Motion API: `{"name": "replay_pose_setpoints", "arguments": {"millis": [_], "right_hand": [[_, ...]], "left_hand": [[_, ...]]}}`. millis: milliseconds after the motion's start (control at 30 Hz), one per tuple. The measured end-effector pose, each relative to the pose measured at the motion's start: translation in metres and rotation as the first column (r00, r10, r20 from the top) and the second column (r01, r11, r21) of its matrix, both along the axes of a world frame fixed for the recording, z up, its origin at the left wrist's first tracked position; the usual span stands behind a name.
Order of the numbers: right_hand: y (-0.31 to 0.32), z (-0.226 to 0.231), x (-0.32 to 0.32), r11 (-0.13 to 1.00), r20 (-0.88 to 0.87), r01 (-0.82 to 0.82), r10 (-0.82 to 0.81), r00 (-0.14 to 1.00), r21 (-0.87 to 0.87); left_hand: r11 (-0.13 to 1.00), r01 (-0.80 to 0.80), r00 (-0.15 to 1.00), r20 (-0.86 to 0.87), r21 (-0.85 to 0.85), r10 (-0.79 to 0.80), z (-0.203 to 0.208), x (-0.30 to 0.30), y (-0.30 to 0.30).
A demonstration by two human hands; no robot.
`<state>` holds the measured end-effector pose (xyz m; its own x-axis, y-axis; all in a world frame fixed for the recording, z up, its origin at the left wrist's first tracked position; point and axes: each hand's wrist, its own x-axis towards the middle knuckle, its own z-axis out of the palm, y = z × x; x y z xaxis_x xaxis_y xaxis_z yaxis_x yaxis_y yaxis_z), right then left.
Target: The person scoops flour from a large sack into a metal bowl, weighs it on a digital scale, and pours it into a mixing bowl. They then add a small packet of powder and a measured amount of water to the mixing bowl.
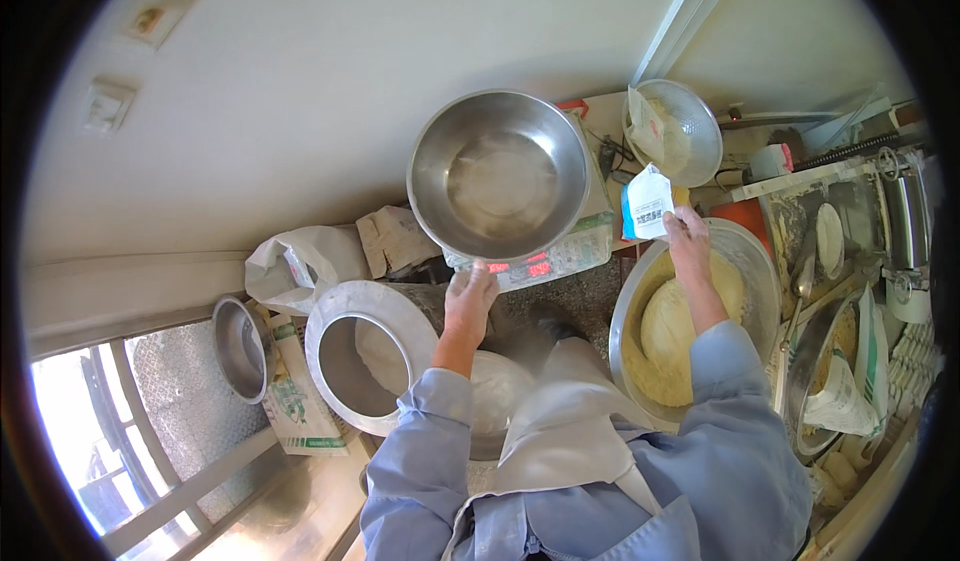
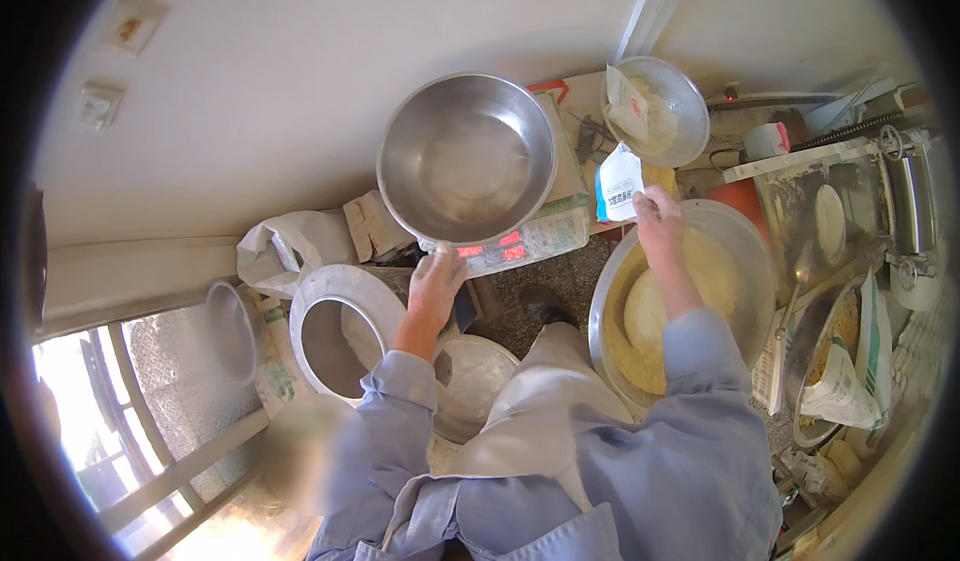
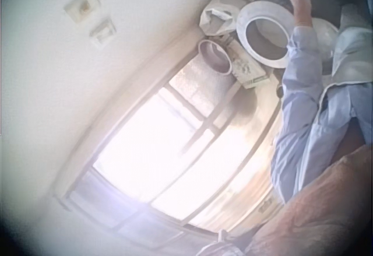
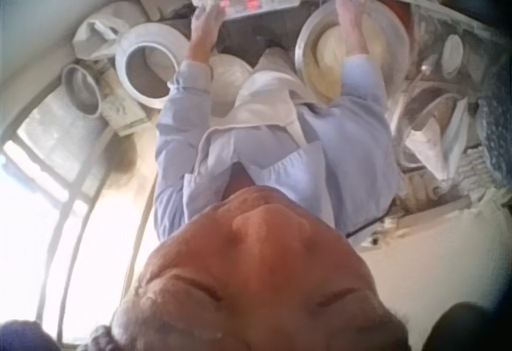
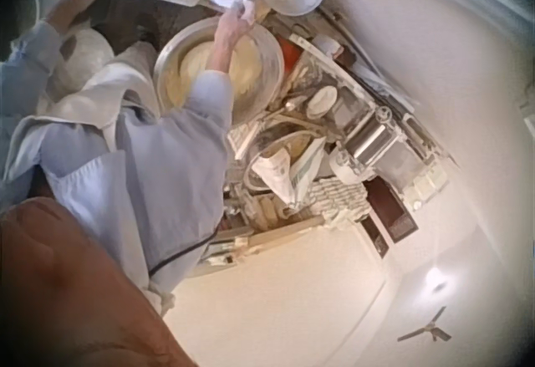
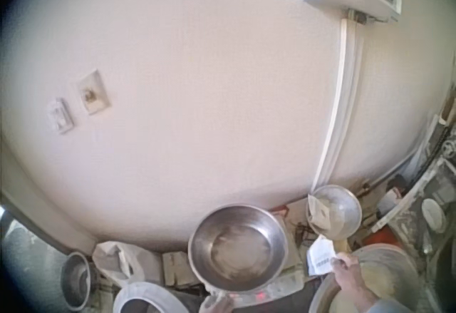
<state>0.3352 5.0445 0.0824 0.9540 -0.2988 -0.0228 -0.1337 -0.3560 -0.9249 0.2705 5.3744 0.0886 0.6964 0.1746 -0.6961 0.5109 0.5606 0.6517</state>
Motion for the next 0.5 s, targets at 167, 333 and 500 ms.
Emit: {"name": "replay_pose_setpoints", "arguments": {"millis": [167,333,500], "right_hand": [[0.039,0.075,-0.052,0.979,-0.018,-0.114,0.118,0.993,0.17],[0.1,0.13,-0.113,0.916,0.023,-0.336,0.339,0.941,0.219],[0.136,0.175,-0.156,0.688,0.126,-0.711,0.699,0.703,0.148]], "left_hand": [[0.609,0.361,0.789,0.116,0.707,-0.603,0.042,-0.063,-0.033],[0.52,0.294,0.68,0.207,0.802,-0.703,0.082,-0.113,-0.055],[0.631,0.244,0.643,0.364,0.737,-0.674,0.114,-0.151,-0.005]]}}
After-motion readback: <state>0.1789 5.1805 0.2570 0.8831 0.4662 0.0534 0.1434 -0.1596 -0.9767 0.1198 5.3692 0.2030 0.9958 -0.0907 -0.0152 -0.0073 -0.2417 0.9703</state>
